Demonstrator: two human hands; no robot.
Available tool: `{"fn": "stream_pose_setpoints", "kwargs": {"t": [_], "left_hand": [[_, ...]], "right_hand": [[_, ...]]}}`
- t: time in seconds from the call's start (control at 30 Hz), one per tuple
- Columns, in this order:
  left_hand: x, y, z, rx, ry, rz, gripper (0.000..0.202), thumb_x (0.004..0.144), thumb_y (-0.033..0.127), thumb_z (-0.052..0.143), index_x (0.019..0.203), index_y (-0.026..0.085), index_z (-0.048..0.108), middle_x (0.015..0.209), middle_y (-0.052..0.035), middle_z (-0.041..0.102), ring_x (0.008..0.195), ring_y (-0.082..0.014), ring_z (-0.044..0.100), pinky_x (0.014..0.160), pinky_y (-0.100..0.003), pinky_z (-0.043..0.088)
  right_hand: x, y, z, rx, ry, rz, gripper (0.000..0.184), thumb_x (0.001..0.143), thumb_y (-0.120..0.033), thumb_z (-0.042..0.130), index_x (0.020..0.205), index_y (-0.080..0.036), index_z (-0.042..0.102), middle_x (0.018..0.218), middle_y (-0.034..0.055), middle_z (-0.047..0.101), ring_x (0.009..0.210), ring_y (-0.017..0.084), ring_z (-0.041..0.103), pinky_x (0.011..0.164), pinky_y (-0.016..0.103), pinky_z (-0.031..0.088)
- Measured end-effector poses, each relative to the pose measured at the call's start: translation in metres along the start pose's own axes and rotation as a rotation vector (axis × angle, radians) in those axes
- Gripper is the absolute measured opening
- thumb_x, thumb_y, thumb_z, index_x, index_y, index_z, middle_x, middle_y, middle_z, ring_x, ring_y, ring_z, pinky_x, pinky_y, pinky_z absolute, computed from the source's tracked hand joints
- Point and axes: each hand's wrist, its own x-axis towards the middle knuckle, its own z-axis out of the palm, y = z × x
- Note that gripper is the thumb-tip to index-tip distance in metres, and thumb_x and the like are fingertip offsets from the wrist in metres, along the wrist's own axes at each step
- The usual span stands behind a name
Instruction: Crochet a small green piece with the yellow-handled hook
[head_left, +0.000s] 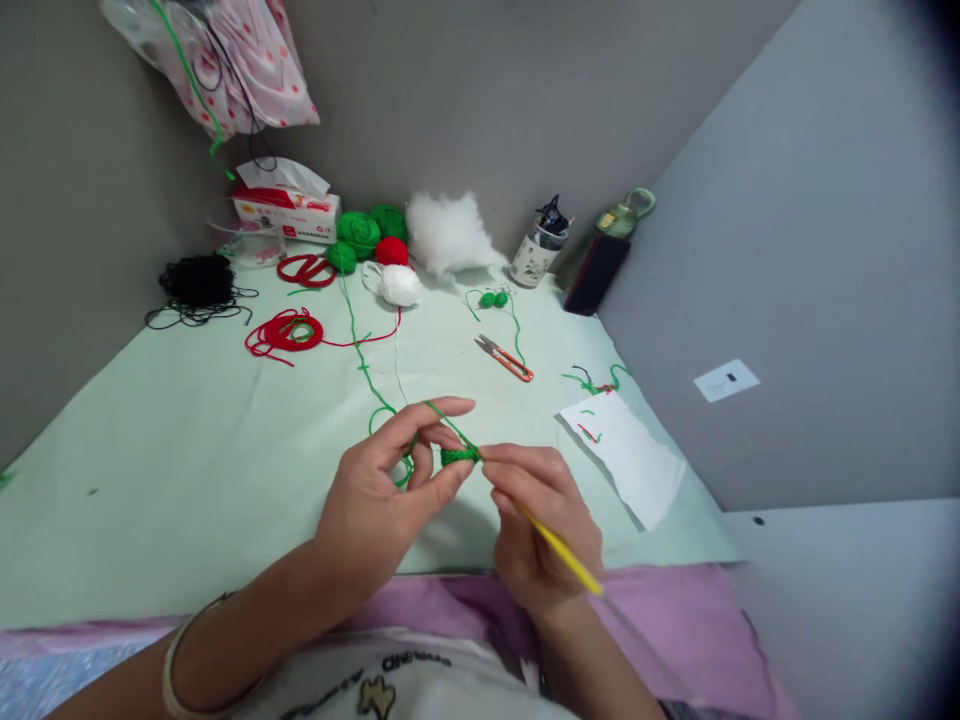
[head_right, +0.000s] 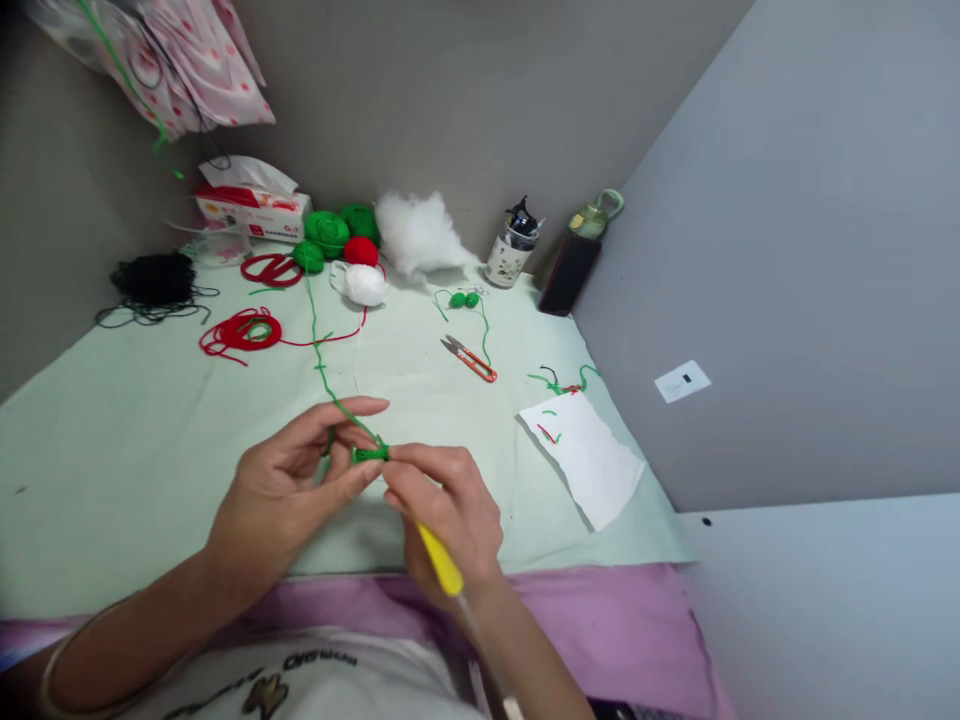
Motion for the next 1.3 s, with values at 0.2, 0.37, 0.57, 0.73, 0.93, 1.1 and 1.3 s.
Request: {"fn": "stream_pose_setpoints", "kwargs": {"t": [0.2,0.37,0.57,0.73,0.93,1.1,1.3], "left_hand": [[0.01,0.0,-0.008,-0.49,-0.286,-0.372,0.049,0.082,0.031,0.09,0.129,0.025,0.078,0.087,0.0014,0.065,0.066,-0.0077,0.048,0.06,-0.019,0.04],[0.013,0.0,-0.011,-0.481,-0.203,-0.343,0.033,0.086,0.026,0.087,0.118,0.026,0.084,0.084,0.0014,0.065,0.074,-0.0096,0.052,0.066,-0.019,0.041],[0.01,0.0,-0.007,-0.464,-0.257,-0.28,0.029,0.086,0.027,0.086,0.115,0.029,0.084,0.097,-0.0023,0.077,0.098,-0.0173,0.065,0.091,-0.028,0.048],[0.007,-0.002,-0.005,-0.38,-0.2,-0.247,0.028,0.086,0.03,0.089,0.114,0.029,0.084,0.095,-0.0011,0.074,0.095,-0.0161,0.064,0.088,-0.026,0.049],[0.011,-0.003,-0.003,-0.551,-0.217,-0.378,0.037,0.083,0.028,0.091,0.119,0.026,0.083,0.082,0.0035,0.064,0.064,-0.007,0.048,0.074,-0.022,0.048],[0.015,-0.003,-0.009,-0.568,-0.2,-0.401,0.03,0.087,0.027,0.085,0.116,0.022,0.085,0.072,0.0069,0.055,0.052,-0.0051,0.027,0.08,-0.025,0.051],[0.007,-0.005,-0.006,-0.284,-0.184,-0.206,0.035,0.087,0.031,0.086,0.122,0.031,0.083,0.094,-0.0012,0.074,0.093,-0.0186,0.061,0.088,-0.029,0.048]], "right_hand": [[-0.001,0.004,-0.001,-0.077,0.017,-0.063,0.034,0.101,-0.009,0.061,0.127,-0.025,0.074,0.111,0.0084,0.077,0.101,0.022,0.074,0.078,0.037,0.064],[0.014,0.0,-0.001,0.452,0.178,0.392,0.023,0.106,-0.02,0.056,0.104,-0.026,0.078,0.09,0.0041,0.077,0.072,0.017,0.069,0.062,0.033,0.059],[0.016,-0.005,0.006,0.501,0.123,0.508,0.017,0.104,-0.025,0.064,0.104,-0.027,0.081,0.095,0.0043,0.081,0.083,0.019,0.073,0.07,0.034,0.063],[0.011,-0.005,0.006,0.419,0.094,0.496,0.022,0.105,-0.019,0.06,0.107,-0.029,0.08,0.094,0.0021,0.079,0.08,0.016,0.073,0.07,0.031,0.062],[0.003,0.0,0.002,0.023,-0.021,0.089,0.04,0.098,-0.008,0.065,0.129,-0.03,0.076,0.117,0.0089,0.077,0.102,0.022,0.074,0.082,0.037,0.064],[0.015,0.002,-0.001,0.375,0.17,0.439,0.023,0.105,-0.018,0.059,0.105,-0.027,0.08,0.087,0.0037,0.076,0.072,0.017,0.068,0.065,0.033,0.059],[0.016,0.003,0.005,0.511,0.075,0.531,0.015,0.103,-0.027,0.066,0.102,-0.027,0.082,0.093,0.0046,0.08,0.086,0.019,0.073,0.073,0.034,0.06]]}}
